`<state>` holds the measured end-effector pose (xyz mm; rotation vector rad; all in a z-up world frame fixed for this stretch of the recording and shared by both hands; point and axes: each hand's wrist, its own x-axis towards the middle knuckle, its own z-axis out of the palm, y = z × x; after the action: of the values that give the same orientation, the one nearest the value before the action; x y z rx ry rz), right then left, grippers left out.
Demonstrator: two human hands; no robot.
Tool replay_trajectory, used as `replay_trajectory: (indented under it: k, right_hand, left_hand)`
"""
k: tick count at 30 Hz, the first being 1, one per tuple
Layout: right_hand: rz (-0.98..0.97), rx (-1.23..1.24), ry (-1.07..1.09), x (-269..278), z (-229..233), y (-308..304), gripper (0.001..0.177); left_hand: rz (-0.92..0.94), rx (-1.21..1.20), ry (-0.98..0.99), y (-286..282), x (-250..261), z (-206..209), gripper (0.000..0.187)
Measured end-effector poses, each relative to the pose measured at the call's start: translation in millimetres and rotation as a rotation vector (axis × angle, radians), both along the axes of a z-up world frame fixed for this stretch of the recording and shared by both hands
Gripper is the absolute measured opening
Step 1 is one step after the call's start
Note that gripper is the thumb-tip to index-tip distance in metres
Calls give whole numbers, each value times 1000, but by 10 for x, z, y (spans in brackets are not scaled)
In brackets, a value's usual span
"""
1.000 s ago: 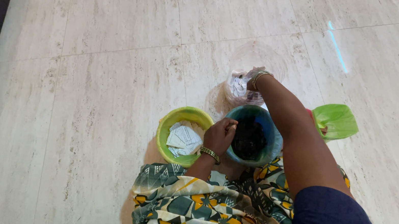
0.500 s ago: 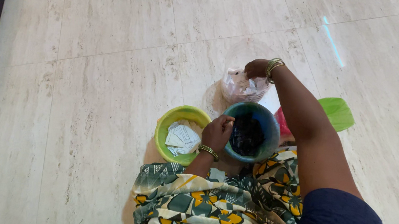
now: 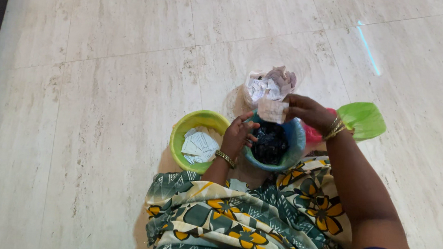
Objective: The person sits on the floor and repeatedly picks small items from a plastic bag, places them into a blue bowl, and transfers some to a green bowl. The person handles the items one at a time and occasionally adjusts the bowls.
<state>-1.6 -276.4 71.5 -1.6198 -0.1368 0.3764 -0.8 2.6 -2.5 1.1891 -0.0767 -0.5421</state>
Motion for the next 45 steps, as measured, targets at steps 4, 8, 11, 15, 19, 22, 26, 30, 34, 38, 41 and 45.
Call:
replay_trajectory:
  k: [4,8,11,15,19,22,26,30,34,38,41,45]
  right_hand:
    - [50,31,112,-517,-245,169,16]
    - [-78,-54,203,-805,-361,273,13]
    - [-110,-46,130,-829,-367,333,14]
    - [-204,9,156,-799,-391,408,15]
    - [-300,2,137,-708,-492,469,15]
    - [-354,113,168,-664,-589,465,14]
    - [-397,239,219,-622,-668,441,12]
    - [-390,282,244,-605,-680,425,11]
    - [-380,295,197,-595,-656,438,12]
    - [-348,371,101,-620,-635,460,17]
    - [-381,314,-19,-635,-602,476,16]
    - [-407,240,-245,-686,-534,463,17]
  left_hand:
    - [-97,-22,45,30,-95,-143,39]
    - [-92,15,17,-21,-171,-327,30]
    - [-29,70,-30,-47,-178,-415,27]
    - [36,103,-44,-26,-213,-424,27]
    - [103,187,-55,-23,-200,-374,27]
    - [113,117,2,-38,-179,-359,27]
    - [82,83,57,-35,-148,-332,27]
    - [76,110,56,-28,-151,-305,26]
    - [105,78,1,-50,-124,-364,20]
    - [110,-130,-70,-66,-80,-542,17]
    - [130,-174,-159,-75,-57,-595,18]
    - [172,-239,-28,-76,-73,-459,23]
